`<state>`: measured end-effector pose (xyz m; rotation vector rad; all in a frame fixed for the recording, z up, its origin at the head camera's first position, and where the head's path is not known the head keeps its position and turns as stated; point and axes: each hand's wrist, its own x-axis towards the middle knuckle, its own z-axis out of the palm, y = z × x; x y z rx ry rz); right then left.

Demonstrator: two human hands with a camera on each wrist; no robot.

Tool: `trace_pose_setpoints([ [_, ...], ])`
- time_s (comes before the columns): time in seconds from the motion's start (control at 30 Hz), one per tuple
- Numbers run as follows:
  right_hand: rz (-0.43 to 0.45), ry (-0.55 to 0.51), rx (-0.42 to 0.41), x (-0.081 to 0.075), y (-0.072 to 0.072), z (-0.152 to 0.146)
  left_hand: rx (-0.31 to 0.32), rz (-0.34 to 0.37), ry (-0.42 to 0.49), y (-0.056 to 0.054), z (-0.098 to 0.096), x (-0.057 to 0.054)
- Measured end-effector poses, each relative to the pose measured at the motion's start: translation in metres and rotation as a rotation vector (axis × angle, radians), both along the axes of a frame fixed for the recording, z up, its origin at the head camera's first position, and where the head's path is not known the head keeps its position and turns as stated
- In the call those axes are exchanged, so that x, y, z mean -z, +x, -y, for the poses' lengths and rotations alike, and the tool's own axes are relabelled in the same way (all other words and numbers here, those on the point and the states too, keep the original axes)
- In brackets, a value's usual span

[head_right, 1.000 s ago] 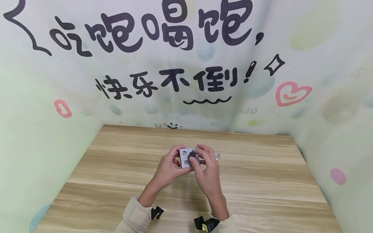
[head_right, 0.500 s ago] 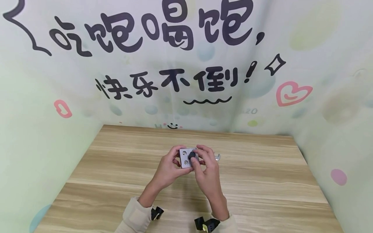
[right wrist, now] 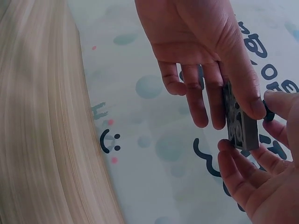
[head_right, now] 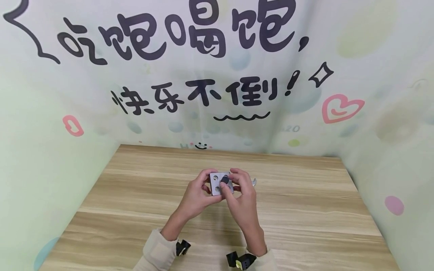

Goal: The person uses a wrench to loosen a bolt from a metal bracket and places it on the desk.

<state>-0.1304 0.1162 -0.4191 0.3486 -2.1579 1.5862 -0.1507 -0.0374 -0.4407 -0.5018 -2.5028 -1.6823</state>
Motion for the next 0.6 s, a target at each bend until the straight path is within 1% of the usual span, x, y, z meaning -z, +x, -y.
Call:
trace_pose_setpoints([
  [0.1, -0.027, 0.019, -0.01, -0.009, 0.004, 0.001, -0.008, -0.007, -0.006, 0.0, 0.0, 0.0],
  [0.37, -0.016, 0.019, -0.04, -0.013, 0.006, 0.0, -0.016, -0.004, -0.006, -0.001, -0.001, 0.0],
  [0.47, -0.017, 0.017, -0.048, -0.01, 0.005, -0.001, -0.017, -0.007, -0.008, -0.001, -0.001, 0.001],
  [0.6, -0.035, 0.01, -0.053, 0.006, -0.002, -0.005, -0.013, -0.011, -0.004, -0.002, -0.001, 0.001],
])
